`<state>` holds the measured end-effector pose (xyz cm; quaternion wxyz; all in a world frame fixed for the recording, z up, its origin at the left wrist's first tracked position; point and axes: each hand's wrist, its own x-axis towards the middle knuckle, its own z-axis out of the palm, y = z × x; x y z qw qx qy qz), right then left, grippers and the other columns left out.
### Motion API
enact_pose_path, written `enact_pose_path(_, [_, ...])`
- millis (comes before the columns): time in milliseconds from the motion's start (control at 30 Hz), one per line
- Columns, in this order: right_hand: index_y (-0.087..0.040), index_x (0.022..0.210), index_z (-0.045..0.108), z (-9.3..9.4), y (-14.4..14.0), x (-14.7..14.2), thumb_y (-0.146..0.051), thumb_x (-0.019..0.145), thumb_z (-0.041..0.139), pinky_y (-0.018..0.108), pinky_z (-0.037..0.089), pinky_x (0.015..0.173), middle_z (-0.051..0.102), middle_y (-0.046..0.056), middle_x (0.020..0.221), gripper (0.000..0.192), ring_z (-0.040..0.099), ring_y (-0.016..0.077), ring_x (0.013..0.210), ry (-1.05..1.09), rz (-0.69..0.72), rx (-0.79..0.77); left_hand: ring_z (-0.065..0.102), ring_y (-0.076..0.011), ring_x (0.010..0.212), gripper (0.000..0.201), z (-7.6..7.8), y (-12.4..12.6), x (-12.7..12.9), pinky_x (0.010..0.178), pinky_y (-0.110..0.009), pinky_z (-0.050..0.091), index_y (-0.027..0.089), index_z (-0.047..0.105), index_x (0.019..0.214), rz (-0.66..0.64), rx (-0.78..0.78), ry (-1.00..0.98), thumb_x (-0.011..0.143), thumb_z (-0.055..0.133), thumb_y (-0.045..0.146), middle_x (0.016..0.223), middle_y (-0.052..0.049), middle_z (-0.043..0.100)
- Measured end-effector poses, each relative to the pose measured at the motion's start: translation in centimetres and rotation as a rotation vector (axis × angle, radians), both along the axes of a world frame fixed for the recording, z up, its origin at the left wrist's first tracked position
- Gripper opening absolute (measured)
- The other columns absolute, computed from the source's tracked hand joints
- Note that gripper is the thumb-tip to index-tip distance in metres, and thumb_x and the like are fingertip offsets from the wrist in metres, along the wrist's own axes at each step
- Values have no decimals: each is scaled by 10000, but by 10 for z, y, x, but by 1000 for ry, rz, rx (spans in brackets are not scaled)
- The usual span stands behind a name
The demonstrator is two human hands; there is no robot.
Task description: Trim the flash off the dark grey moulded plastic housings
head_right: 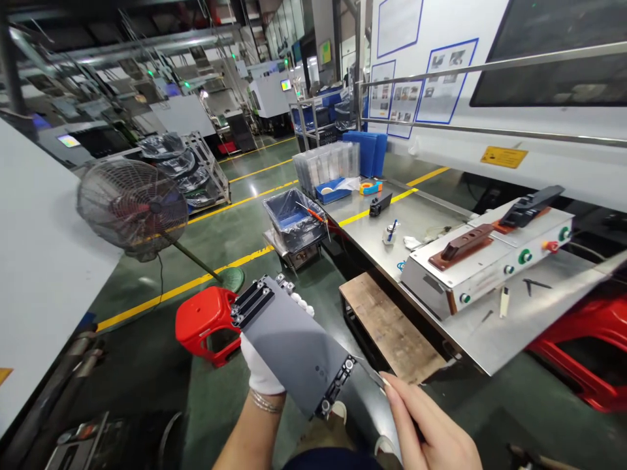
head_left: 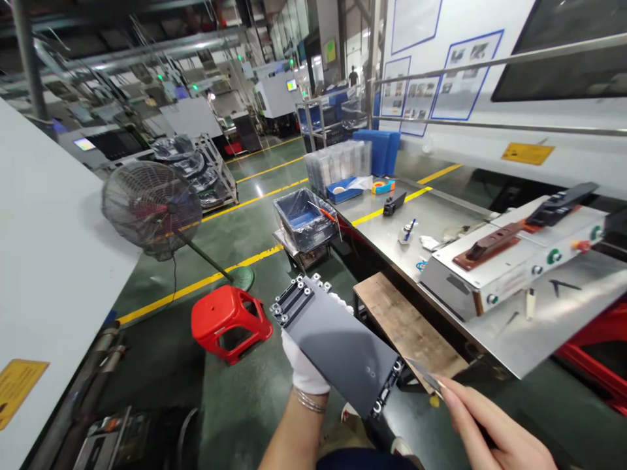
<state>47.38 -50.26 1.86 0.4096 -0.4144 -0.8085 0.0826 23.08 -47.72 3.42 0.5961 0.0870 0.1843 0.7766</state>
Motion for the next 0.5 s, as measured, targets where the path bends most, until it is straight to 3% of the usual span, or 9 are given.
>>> enact_pose_path(100, [-148,977,704,2,1,-4,-366,1041,450,83,519,835,793,47,894,341,761,112,750,-23,-23,78,699,-262,886,511,3,1,1,861,-446,563,177,742,1046,-11,-33,10,858,488,578,996,-110,753])
enact_pose_path(200, [-162,1010,690,5,2,-3,-356,1041,455,99,534,836,791,38,923,305,761,114,775,-54,-17,52,695,-256,868,491,7,2,3,900,-473,554,181,740,1011,-28,-44,-28,862,480,569,954,-99,749])
enact_pose_path(333, [-154,1027,671,7,3,-4,-334,1041,455,118,553,805,785,57,910,281,758,123,747,-54,-23,107,700,-270,904,485,7,3,5,982,-507,516,206,742,1031,35,-79,-3,835,500,578,974,-88,760])
enact_pose_path(500, [-175,1077,647,6,1,-5,-309,1039,464,107,548,807,782,47,956,230,757,113,794,-83,36,52,706,-252,878,511,6,5,7,905,-431,548,188,754,1026,33,-73,12,848,463,569,967,-95,765])
